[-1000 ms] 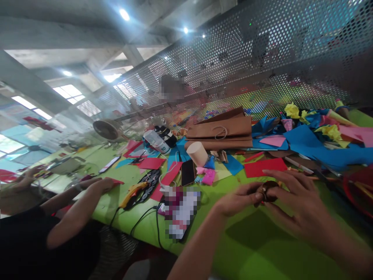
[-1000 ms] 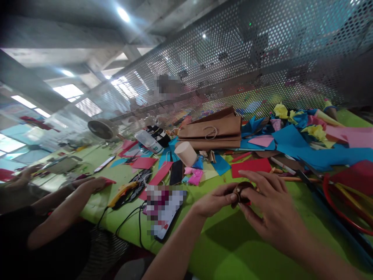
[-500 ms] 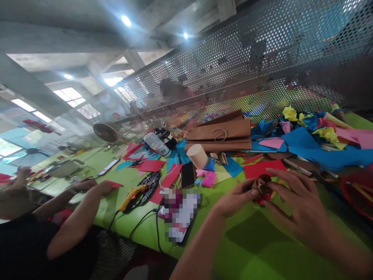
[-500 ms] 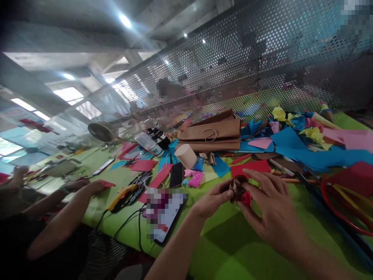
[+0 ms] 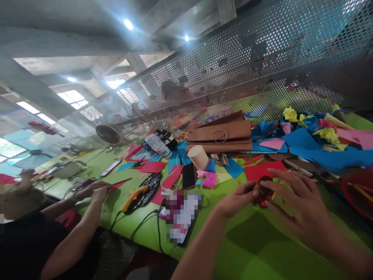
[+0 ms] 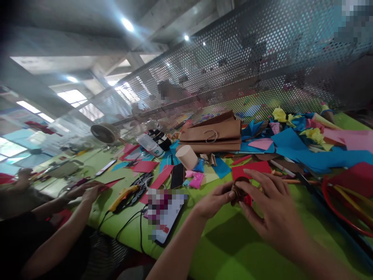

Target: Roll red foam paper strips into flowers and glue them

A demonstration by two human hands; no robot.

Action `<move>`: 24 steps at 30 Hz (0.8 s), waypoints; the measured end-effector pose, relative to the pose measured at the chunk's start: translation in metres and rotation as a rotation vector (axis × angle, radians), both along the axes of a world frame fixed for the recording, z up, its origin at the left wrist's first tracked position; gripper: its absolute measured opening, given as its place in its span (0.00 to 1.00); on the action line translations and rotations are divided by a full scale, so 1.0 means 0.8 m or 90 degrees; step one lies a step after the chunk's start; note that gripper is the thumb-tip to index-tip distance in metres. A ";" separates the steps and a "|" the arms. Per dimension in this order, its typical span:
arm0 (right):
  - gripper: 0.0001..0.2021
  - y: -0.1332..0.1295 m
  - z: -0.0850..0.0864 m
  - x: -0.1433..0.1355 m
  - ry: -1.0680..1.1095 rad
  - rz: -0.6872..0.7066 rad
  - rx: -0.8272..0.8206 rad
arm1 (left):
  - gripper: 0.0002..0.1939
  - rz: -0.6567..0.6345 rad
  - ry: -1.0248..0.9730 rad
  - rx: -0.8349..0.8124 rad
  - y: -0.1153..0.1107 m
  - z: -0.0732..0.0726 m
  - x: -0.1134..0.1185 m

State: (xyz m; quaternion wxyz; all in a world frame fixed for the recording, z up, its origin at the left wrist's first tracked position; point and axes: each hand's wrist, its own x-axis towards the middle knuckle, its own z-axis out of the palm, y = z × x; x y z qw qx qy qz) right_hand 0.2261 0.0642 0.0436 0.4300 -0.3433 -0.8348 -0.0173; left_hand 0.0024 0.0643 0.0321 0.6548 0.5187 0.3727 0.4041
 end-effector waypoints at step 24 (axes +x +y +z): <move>0.18 0.005 -0.011 -0.007 -0.032 0.041 -0.066 | 0.38 0.028 0.016 0.005 0.002 -0.001 -0.004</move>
